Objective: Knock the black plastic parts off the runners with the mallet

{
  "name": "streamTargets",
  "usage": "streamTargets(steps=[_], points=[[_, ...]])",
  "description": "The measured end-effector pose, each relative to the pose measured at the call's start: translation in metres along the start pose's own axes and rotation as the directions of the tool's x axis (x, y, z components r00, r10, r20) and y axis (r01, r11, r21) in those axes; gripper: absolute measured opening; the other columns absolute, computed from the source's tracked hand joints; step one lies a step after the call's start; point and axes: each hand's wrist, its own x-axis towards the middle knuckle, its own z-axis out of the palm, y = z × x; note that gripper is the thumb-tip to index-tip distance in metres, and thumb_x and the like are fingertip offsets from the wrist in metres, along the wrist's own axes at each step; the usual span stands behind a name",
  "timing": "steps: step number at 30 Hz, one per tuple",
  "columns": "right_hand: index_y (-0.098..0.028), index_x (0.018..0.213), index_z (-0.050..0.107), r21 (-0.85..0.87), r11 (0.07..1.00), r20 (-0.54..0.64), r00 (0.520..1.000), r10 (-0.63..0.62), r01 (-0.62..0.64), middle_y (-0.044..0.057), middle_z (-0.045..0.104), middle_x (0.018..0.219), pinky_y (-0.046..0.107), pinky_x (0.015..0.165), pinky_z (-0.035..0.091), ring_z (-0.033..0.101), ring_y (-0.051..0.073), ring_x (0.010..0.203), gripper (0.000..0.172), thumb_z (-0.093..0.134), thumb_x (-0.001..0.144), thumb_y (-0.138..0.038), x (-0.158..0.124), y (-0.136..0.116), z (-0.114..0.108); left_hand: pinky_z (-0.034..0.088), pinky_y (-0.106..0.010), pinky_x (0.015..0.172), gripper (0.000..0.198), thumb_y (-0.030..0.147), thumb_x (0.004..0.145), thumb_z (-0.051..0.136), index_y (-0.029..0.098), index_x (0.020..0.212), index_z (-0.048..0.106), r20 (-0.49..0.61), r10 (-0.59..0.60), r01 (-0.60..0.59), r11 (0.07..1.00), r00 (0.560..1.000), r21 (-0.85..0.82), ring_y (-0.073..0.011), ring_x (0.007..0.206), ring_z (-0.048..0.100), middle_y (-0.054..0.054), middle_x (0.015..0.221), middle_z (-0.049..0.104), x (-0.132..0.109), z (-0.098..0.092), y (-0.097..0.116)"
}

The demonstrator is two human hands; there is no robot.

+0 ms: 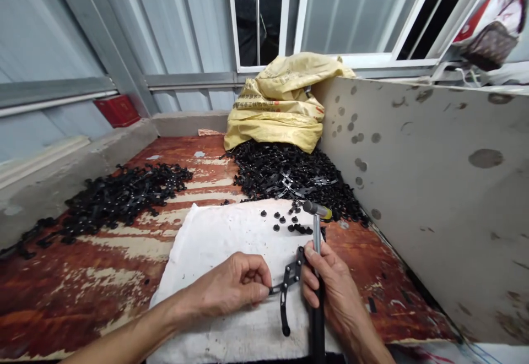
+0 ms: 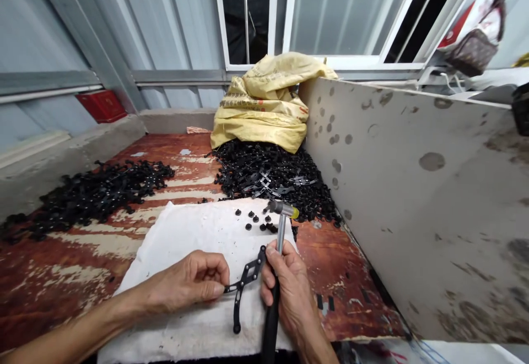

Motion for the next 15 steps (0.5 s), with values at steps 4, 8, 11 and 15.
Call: streamTargets(steps=[4,8,11,15], points=[[-0.021,0.077,0.052,0.008,1.0,0.015,1.0,0.011,-0.011,-0.012,0.044,0.041,0.012,0.028,0.03,0.029,0.002,0.03,0.044,0.084,0.063,-0.046,0.0,-0.001,-0.001,0.028,-0.023,0.056,0.025,0.04,0.08,0.061,0.016,0.085,0.058,0.037,0.065,-0.069,0.992,0.997,0.109,-0.0089,0.061,0.038,0.005,0.065,0.046,0.002,0.002,0.002],[-0.021,0.079,0.053,0.016,1.0,0.023,0.999,0.022,-0.023,-0.011,0.046,0.041,0.012,0.028,0.03,0.033,0.003,0.028,0.043,0.083,0.063,-0.047,-0.001,-0.002,-0.003,0.029,-0.022,0.052,0.033,0.047,0.084,0.06,0.015,0.083,0.057,0.058,0.067,-0.072,0.994,0.996,0.086,-0.008,0.057,0.04,0.004,0.065,0.05,0.019,0.01,0.004],[-0.02,0.08,0.055,0.018,0.999,0.036,0.999,0.038,-0.039,-0.01,0.049,0.04,0.013,0.028,0.029,0.035,0.004,0.026,0.042,0.083,0.064,-0.046,-0.001,-0.002,-0.005,0.038,-0.022,0.055,0.036,0.05,0.084,0.058,0.014,0.085,0.059,0.107,0.029,-0.026,0.999,0.994,-0.034,-0.0083,0.057,0.049,-0.001,0.072,0.059,0.032,0.02,0.007],[-0.019,0.082,0.058,0.027,0.999,0.043,0.998,0.045,-0.046,-0.01,0.049,0.041,0.013,0.029,0.031,0.04,0.004,0.027,0.039,0.082,0.065,-0.044,-0.001,-0.001,-0.009,0.04,-0.02,0.054,0.026,0.037,0.089,0.052,0.014,0.095,0.063,0.104,-0.007,0.012,0.999,0.995,-0.044,-0.0086,0.06,0.053,-0.005,0.08,0.066,0.04,0.028,0.011]])
